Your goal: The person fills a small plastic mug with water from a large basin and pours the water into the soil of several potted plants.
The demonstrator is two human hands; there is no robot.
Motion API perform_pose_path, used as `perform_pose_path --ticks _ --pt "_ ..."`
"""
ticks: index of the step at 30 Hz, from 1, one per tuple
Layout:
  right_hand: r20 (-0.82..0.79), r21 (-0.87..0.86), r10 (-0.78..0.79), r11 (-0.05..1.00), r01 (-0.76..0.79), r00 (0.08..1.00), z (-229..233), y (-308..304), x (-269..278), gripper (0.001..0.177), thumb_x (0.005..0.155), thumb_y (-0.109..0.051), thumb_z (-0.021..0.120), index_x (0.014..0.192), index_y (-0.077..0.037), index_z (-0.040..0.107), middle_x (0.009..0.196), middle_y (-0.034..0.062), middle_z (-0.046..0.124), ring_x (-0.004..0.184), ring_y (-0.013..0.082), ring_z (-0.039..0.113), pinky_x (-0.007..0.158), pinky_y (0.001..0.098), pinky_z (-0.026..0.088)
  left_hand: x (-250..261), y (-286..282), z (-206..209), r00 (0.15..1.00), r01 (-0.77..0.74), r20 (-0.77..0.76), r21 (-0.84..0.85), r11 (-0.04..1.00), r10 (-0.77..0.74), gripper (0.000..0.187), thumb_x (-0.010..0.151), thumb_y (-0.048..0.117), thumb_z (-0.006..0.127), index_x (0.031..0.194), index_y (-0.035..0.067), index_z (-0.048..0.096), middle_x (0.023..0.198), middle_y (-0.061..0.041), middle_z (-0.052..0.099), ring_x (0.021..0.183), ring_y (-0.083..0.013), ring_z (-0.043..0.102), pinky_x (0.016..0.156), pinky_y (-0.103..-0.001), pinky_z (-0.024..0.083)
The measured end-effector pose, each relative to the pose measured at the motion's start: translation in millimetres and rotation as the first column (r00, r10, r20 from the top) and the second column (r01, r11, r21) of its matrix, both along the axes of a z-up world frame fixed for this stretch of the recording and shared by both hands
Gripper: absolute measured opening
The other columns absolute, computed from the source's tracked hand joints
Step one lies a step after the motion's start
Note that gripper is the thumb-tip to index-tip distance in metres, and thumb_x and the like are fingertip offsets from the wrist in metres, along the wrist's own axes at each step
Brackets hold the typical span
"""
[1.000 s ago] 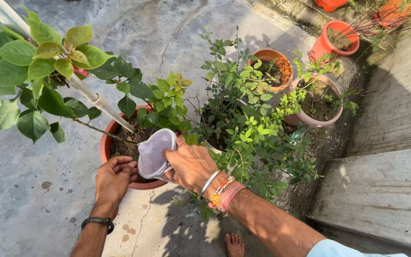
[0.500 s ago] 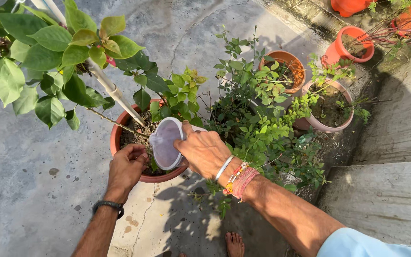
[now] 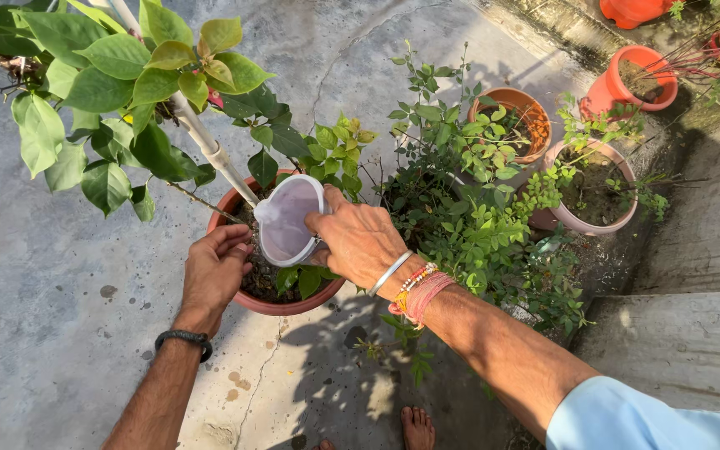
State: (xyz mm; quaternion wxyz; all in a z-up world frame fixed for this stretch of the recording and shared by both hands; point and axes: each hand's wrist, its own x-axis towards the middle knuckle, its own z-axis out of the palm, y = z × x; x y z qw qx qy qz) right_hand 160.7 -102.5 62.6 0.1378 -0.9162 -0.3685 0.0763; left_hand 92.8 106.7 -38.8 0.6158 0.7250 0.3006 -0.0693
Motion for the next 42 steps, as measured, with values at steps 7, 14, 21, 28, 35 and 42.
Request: perform_pose_path --ticks 7,14,21,28,35,42 --pt "0.117 -0.085 0.062 0.995 -0.052 0.991 -7.8 -15.4 16.5 0.037 0.068 -0.015 0.081 0.104 -0.009 0.074 0.124 0.0257 0.059 0.083 0.0387 0.072 0.067 0.0478 0.059 10.6 1.7 -10.5 0.999 0.033 0.011 0.071 0.997 -0.034 0.035 0.097 0.001 0.054 0.13 0.007 0.066 0.127 -0.007 0.073 0.111 -0.0184 0.071 0.087 -0.033 0.059" --pt "0.122 -0.145 0.107 0.985 -0.088 0.987 -14.6 -29.2 18.7 0.029 0.074 -0.012 0.079 0.102 -0.006 0.074 0.137 0.0299 0.054 0.084 0.0382 0.073 0.065 0.0478 0.06 17.3 -26.7 -19.3 0.976 0.219 -0.041 0.245 0.944 -0.215 0.039 0.092 0.008 0.064 0.13 0.014 0.068 0.125 -0.004 0.074 0.111 -0.0211 0.071 0.097 -0.036 0.055" --pt "0.069 -0.066 0.079 0.995 -0.075 0.994 -12.8 -41.5 15.3 0.031 0.067 -0.014 0.081 0.097 -0.008 0.074 0.135 0.025 0.056 0.087 0.0396 0.071 0.07 0.0485 0.058 17.8 -36.0 -28.3 0.968 0.248 -0.042 0.248 0.936 -0.245 0.031 0.092 0.011 0.068 0.123 0.012 0.072 0.119 -0.008 0.076 0.11 -0.0203 0.071 0.097 -0.036 0.054" --pt "0.141 -0.014 0.097 0.995 -0.096 0.985 -20.1 -71.9 10.9 0.022 0.071 -0.008 0.075 0.093 -0.008 0.073 0.134 0.0207 0.059 0.087 0.0361 0.072 0.069 0.0449 0.058 15.1 -40.4 -32.5 0.963 0.269 -0.08 0.266 0.926 -0.257 0.02 0.095 0.014 0.067 0.11 0.009 0.078 0.105 -0.009 0.08 0.098 -0.0191 0.075 0.091 -0.036 0.058" --pt "0.22 -0.139 0.18 0.979 -0.151 0.959 -27.1 -86.8 6.6 0.012 0.076 -0.01 0.068 0.087 -0.007 0.072 0.137 0.0282 0.056 0.08 0.031 0.073 0.063 0.0434 0.058 6.5 -59.9 -25.7 0.964 0.253 -0.155 0.265 0.931 -0.217 0.019 0.095 0.015 0.067 0.11 0.012 0.078 0.106 -0.005 0.079 0.1 -0.0181 0.074 0.092 -0.037 0.057" --pt "0.197 -0.137 0.195 0.976 -0.17 0.961 -22.6 -72.7 -2.5 0.013 0.08 -0.01 0.068 0.091 -0.007 0.073 0.138 0.0277 0.055 0.08 0.0308 0.073 0.061 0.0434 0.058 -5.5 -74.9 -27.6 0.937 0.33 -0.225 0.316 0.89 -0.268 0.021 0.093 0.011 0.065 0.11 0.006 0.076 0.103 -0.011 0.079 0.095 -0.0209 0.078 0.089 -0.038 0.06"
